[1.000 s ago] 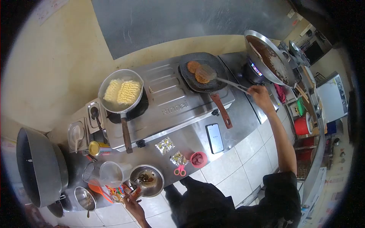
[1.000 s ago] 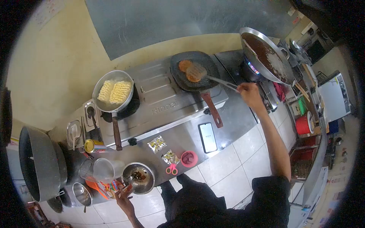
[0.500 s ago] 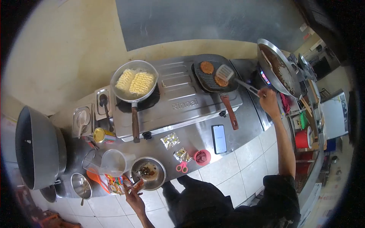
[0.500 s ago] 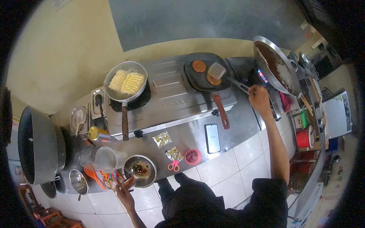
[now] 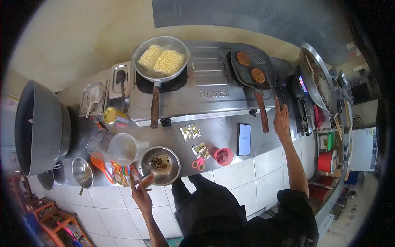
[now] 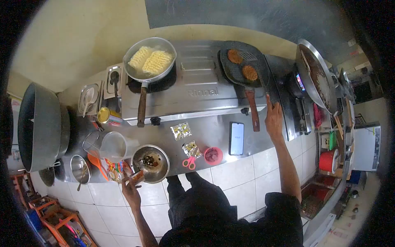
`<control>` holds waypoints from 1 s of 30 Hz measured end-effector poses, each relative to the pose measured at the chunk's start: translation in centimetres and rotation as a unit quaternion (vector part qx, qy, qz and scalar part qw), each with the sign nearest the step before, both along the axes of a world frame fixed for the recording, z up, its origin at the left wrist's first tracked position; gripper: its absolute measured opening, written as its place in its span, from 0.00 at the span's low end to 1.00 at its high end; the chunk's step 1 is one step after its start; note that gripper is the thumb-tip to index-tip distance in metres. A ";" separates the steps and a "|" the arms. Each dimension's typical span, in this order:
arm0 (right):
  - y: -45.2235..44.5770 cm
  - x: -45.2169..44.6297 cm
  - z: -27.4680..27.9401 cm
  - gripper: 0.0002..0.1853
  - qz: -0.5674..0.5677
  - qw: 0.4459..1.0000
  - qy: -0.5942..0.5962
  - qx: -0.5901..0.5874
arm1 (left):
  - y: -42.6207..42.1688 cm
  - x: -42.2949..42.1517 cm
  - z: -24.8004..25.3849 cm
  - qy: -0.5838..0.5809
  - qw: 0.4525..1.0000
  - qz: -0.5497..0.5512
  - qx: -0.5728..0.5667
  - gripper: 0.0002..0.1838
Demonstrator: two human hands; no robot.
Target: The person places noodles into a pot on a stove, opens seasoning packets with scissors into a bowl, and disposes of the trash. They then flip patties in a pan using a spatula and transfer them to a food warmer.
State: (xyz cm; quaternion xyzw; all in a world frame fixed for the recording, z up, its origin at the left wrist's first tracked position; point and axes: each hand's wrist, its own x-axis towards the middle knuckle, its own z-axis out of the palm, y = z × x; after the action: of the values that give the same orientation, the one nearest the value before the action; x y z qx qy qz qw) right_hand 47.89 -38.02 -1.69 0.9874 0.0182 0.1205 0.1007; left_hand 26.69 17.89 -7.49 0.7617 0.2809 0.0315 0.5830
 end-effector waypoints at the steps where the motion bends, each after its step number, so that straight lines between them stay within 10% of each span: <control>1: 0.2 -0.1 0.1 0.40 -0.018 0.999 0.025 0.025 | 0.0 0.1 0.2 0.010 1.000 -0.005 0.005 0.08; 8: -0.7 -0.3 -1.5 0.26 0.150 0.983 -0.042 0.101 | -0.8 0.8 0.3 -0.020 1.000 0.005 -0.009 0.15; 30: 5.5 -1.4 -1.3 0.20 0.004 0.948 -0.006 0.317 | -4.0 1.9 -1.0 0.020 0.997 0.080 -0.011 0.09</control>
State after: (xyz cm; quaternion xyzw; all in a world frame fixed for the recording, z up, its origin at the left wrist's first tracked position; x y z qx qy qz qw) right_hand 46.48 -32.53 -3.04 0.9676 -0.0172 0.1263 -0.2180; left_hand 28.64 13.93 -8.48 0.7312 0.3523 0.0600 0.5811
